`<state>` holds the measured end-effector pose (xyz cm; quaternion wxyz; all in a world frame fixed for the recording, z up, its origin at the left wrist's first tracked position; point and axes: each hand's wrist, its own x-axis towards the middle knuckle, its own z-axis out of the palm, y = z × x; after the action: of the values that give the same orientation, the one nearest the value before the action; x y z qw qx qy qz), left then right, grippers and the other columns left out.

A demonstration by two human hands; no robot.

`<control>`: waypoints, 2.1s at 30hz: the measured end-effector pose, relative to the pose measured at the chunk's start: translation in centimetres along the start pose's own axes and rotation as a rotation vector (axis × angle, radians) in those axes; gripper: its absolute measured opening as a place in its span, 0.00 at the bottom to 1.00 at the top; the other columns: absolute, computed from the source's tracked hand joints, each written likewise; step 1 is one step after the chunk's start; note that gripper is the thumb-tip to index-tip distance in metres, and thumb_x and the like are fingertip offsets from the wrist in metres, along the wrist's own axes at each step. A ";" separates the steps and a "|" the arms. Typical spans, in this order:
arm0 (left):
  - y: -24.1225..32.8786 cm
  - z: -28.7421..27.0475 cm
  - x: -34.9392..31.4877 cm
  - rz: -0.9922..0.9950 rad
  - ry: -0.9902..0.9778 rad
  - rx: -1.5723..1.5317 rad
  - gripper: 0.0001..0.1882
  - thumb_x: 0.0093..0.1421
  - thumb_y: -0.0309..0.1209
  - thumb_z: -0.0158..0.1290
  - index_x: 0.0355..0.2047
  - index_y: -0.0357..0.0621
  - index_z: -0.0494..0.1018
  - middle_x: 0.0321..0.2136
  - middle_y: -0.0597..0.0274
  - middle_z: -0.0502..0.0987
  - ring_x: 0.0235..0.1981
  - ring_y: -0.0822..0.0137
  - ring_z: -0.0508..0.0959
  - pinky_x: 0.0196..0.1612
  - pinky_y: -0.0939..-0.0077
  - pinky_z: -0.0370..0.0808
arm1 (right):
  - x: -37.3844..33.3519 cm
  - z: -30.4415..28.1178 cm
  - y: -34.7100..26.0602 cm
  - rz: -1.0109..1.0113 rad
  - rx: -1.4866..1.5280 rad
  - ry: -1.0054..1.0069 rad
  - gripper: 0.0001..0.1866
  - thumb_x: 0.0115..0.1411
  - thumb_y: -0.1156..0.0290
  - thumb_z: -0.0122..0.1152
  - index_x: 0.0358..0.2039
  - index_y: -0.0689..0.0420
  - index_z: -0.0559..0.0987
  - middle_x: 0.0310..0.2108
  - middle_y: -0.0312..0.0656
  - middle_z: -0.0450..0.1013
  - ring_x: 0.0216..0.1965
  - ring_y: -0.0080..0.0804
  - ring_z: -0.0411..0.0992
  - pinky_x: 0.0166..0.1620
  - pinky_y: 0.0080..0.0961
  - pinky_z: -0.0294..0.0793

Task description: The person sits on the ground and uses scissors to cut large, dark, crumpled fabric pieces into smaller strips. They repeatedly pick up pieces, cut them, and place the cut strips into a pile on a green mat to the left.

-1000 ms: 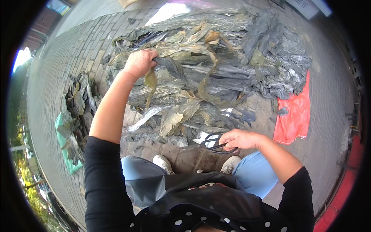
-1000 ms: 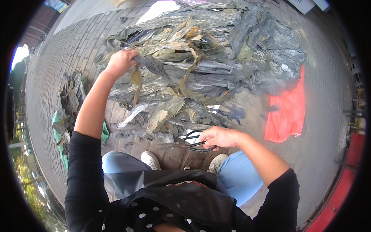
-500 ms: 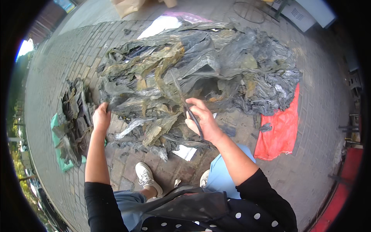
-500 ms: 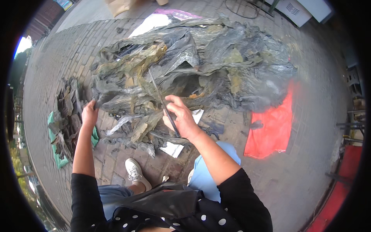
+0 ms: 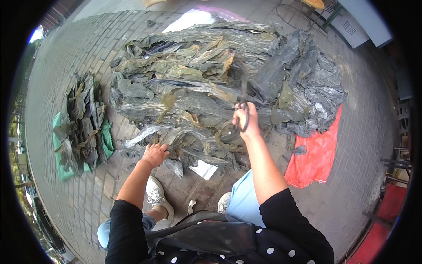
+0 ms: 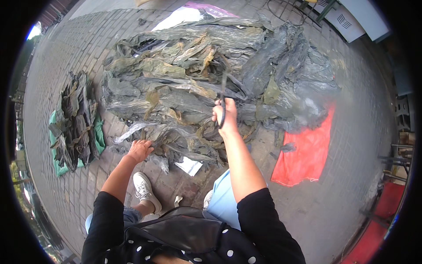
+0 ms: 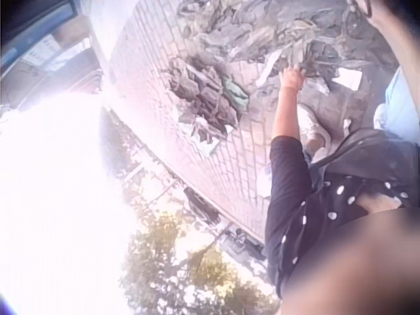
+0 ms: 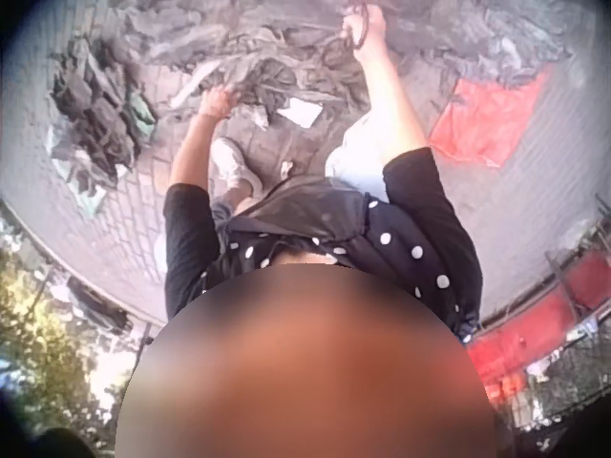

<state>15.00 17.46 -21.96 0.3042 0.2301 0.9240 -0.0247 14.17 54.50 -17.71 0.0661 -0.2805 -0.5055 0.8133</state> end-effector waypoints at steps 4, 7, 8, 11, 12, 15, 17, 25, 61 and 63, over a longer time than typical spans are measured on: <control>1.5 -3.8 1.8 -0.059 0.117 -0.093 0.17 0.62 0.46 0.47 0.38 0.46 0.75 0.39 0.54 0.76 0.46 0.54 0.73 0.47 0.59 0.69 | -0.6 -3.3 -0.4 0.018 0.042 0.222 0.21 0.45 0.84 0.50 0.42 0.58 0.63 0.31 0.39 0.64 0.17 0.23 0.63 0.17 0.21 0.65; 4.4 -8.5 6.0 0.096 0.642 -0.185 0.08 0.56 0.33 0.53 0.34 0.43 0.74 0.36 0.53 0.75 0.40 0.53 0.73 0.43 0.64 0.72 | -1.7 -3.8 -0.3 -0.026 -0.061 0.158 0.27 0.44 0.84 0.49 0.49 0.59 0.62 0.35 0.40 0.64 0.17 0.24 0.63 0.18 0.22 0.66; 5.6 -9.9 7.7 0.173 0.836 -0.138 0.11 0.54 0.29 0.53 0.38 0.42 0.73 0.39 0.54 0.73 0.40 0.54 0.72 0.46 0.64 0.70 | -2.1 -3.7 -0.3 0.016 -0.097 0.121 0.33 0.42 0.86 0.49 0.54 0.58 0.62 0.40 0.40 0.64 0.21 0.25 0.65 0.21 0.24 0.68; 9.2 -13.1 13.7 0.310 0.970 -0.034 0.25 0.52 0.22 0.49 0.53 0.46 0.66 0.57 0.55 0.65 0.59 0.55 0.63 0.59 0.60 0.60 | -3.0 -2.7 -0.7 0.007 -0.126 -0.009 0.26 0.49 0.83 0.51 0.51 0.60 0.65 0.34 0.38 0.64 0.20 0.23 0.65 0.22 0.20 0.68; 10.3 -13.6 15.0 0.317 0.939 -0.009 0.29 0.52 0.21 0.48 0.57 0.50 0.63 0.61 0.56 0.60 0.63 0.57 0.58 0.63 0.57 0.54 | -3.3 -2.4 -1.0 0.013 -0.047 -0.099 0.23 0.51 0.82 0.52 0.50 0.60 0.66 0.33 0.37 0.65 0.20 0.23 0.65 0.23 0.20 0.68; 12.5 -14.1 17.4 0.238 0.652 0.064 0.27 0.55 0.28 0.51 0.57 0.52 0.63 0.56 0.59 0.67 0.60 0.59 0.63 0.64 0.54 0.52 | -4.3 -1.7 -1.9 0.004 0.061 -0.300 0.15 0.58 0.76 0.55 0.47 0.60 0.69 0.28 0.34 0.65 0.21 0.21 0.66 0.24 0.21 0.68; 12.1 -14.1 17.3 0.225 0.481 0.102 0.20 0.55 0.33 0.54 0.49 0.51 0.69 0.46 0.61 0.74 0.53 0.60 0.70 0.62 0.57 0.56 | -4.8 -1.4 -2.3 -0.006 0.045 -0.393 0.19 0.56 0.77 0.55 0.50 0.60 0.68 0.37 0.37 0.68 0.27 0.25 0.68 0.32 0.25 0.70; -6.2 -22.4 7.1 -0.031 0.759 0.222 0.08 0.57 0.30 0.50 0.38 0.51 0.70 0.37 0.59 0.77 0.39 0.53 0.77 0.39 0.59 0.75 | -4.0 -1.3 -3.8 0.014 0.464 -0.427 0.26 0.60 0.67 0.51 0.59 0.50 0.63 0.36 0.40 0.71 0.31 0.34 0.71 0.35 0.36 0.73; 3.2 -12.1 16.5 0.215 -0.041 0.343 0.64 0.35 0.56 0.68 0.68 0.52 0.44 0.69 0.55 0.42 0.70 0.55 0.41 0.65 0.40 0.41 | -10.1 -4.6 3.7 0.422 -1.743 -0.862 0.18 0.49 0.69 0.53 0.43 0.51 0.73 0.40 0.52 0.74 0.44 0.54 0.71 0.43 0.44 0.70; 1.0 -12.8 17.8 0.188 -0.017 0.512 0.67 0.33 0.54 0.70 0.68 0.52 0.41 0.68 0.56 0.46 0.69 0.56 0.45 0.65 0.41 0.44 | -10.2 -4.3 3.7 0.418 -1.742 -0.843 0.18 0.49 0.69 0.54 0.44 0.50 0.73 0.41 0.52 0.74 0.44 0.54 0.71 0.43 0.44 0.70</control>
<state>-4.20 28.03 -21.62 0.2449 0.3840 0.8598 -0.2310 25.58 52.09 -18.36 -0.4936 -0.0024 -0.8496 0.1857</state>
